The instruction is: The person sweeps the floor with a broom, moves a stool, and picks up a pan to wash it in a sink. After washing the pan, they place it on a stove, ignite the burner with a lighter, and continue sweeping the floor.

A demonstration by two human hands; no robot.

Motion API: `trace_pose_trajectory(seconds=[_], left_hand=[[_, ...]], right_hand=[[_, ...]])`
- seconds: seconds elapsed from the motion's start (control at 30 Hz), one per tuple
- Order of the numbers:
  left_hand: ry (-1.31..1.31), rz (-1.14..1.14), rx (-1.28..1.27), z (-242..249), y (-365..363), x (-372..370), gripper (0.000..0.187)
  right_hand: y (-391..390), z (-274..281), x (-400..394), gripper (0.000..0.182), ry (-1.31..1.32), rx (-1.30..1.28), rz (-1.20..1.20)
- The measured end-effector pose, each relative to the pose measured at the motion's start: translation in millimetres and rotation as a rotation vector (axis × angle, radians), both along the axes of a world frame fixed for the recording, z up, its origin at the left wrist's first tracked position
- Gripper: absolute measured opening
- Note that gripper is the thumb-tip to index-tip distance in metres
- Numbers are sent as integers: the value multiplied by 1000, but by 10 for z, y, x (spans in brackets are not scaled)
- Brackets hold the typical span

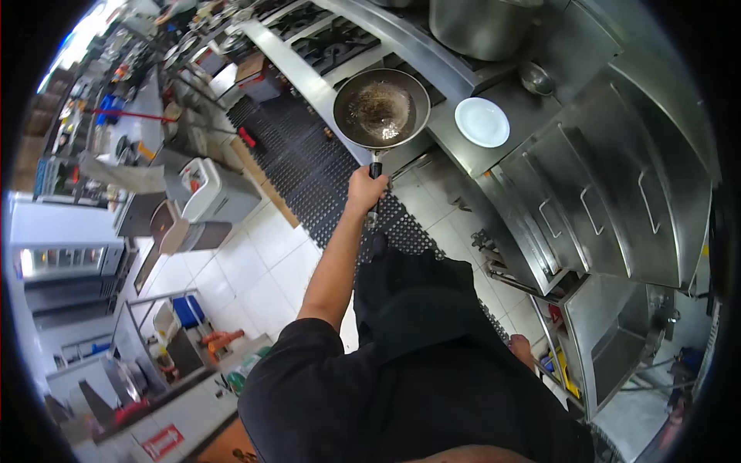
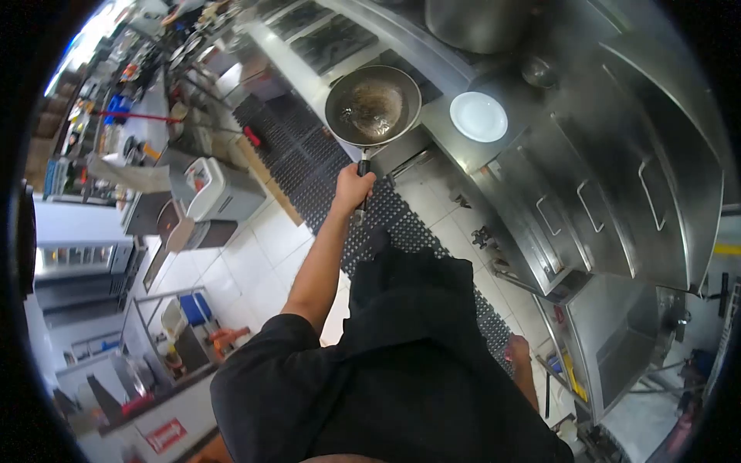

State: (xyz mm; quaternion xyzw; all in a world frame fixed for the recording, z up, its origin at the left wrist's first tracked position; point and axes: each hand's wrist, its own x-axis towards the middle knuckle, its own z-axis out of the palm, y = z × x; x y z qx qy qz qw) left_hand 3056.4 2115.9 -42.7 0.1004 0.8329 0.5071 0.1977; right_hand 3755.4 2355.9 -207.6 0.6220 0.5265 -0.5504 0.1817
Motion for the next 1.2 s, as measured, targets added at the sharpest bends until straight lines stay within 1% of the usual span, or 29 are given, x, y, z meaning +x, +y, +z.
trace_pose_trajectory(seconds=[0.07,0.1,0.13,0.2,0.27,0.3,0.33,0.4,0.43,0.5,0.6,0.63,0.67,0.7,0.77,0.83,0.93,1.0,1.03,1.13,1.2], left_hand=[[-26,-23,18,-161,80,-457,18],[-47,-41,15,-226,137,-674,20],[-37,-53,14,-275,194,-858,19],[-12,-74,15,-356,329,-1182,17],[-20,-99,38,-359,437,-1414,20],[-41,-105,42,-390,506,-1524,22],[-61,-108,46,-424,568,-1603,25],[-69,-109,0,-405,688,-1689,27],[-67,-105,-11,-441,746,-1717,28],[-70,-102,-2,-546,843,-1747,29],[-69,-62,36,-622,966,-1667,30],[-81,-41,14,-602,1005,-1620,29],[-52,-22,9,-568,1059,-1578,29],[-26,-5,0,-549,1106,-1518,28],[-24,26,-22,-624,1216,-1420,28],[-52,48,-13,-586,1298,-1334,28],[-70,49,-25,-445,1365,-1176,30],[-57,41,-27,-427,1385,-1113,32],[-146,6,-8,-648,1395,-1140,39],[-133,-96,-85,-692,1302,-1157,46],[-171,-119,10,-661,1160,-1140,62]], right_hand=[[-276,49,-2,25,72,119,255],[-439,64,-60,25,76,122,236],[-629,201,-233,25,79,124,217],[-992,503,-631,26,25,37,-117],[-1224,581,-823,26,-34,28,-76],[-1327,211,-544,27,13,-47,-198],[-1379,74,-448,28,62,-122,-316],[-1476,392,-746,29,-53,-79,-144],[-1521,572,-908,29,-110,-63,-55],[-1528,811,-1162,29,-161,-39,-69],[-1459,919,-1363,28,-167,-2,-89],[-1406,927,-1436,27,-156,12,-97],[-1294,799,-1409,26,-109,13,31],[-1154,474,-1157,26,-64,11,157],[-1043,313,-1057,24,18,-32,68],[-945,358,-1342,22,90,-108,-367],[-764,517,-1789,22,-64,-27,-252],[-646,538,-2025,22,-68,-36,-217],[-594,554,-2131,22,-70,-40,-197],[-506,447,-2295,24,19,-20,-161],[-452,393,-2448,25,19,-45,-163]])
